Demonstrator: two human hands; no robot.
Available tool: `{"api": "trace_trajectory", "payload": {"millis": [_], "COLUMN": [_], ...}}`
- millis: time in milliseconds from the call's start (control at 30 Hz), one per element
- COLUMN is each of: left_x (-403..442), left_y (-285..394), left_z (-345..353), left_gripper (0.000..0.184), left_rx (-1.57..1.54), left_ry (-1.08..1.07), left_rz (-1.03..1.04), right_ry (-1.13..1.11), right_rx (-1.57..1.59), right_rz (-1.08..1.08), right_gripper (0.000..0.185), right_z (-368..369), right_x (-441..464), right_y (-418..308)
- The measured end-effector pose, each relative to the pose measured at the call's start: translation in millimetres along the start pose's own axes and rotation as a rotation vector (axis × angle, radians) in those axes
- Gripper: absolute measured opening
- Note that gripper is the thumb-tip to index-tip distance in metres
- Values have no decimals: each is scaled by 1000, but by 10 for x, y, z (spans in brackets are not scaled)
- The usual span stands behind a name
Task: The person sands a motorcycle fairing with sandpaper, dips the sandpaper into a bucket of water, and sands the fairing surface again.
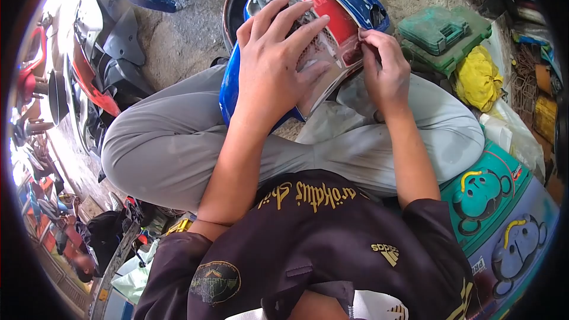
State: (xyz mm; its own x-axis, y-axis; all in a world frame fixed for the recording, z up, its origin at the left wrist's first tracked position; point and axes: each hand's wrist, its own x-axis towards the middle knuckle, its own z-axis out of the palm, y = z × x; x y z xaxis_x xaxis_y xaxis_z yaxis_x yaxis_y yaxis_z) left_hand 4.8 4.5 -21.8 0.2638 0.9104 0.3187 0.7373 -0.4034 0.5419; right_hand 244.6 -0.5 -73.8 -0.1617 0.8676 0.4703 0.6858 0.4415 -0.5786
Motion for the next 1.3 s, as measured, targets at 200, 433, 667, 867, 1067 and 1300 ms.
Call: {"api": "trace_trajectory", "payload": {"millis": [200,433,667,867,1067,1300], "left_x": [-2,-12,-25,-28,-39,-37], "left_y": [4,0,5,18,24,31], "left_z": [12,8,17,27,37,33], "left_gripper": [70,70,70,70,70,72], "left_rx": [3,-12,3,8,9,21], "left_ry": [6,8,4,9,18,2], "left_rz": [4,7,6,6,7,3], "right_ry": [-14,-38,7,6,-7,-16], "right_rx": [-41,-108,-129,-119,-103,-160], "right_rz": [-106,-89,-28,-185,-183,-128], "right_gripper": [22,19,16,16,18,20], "right_z": [-10,-108,-59,-32,-49,-72], "right_x": [-2,41,-4,-12,-6,7], "right_y": [-43,-8,116,76,75,181]}}
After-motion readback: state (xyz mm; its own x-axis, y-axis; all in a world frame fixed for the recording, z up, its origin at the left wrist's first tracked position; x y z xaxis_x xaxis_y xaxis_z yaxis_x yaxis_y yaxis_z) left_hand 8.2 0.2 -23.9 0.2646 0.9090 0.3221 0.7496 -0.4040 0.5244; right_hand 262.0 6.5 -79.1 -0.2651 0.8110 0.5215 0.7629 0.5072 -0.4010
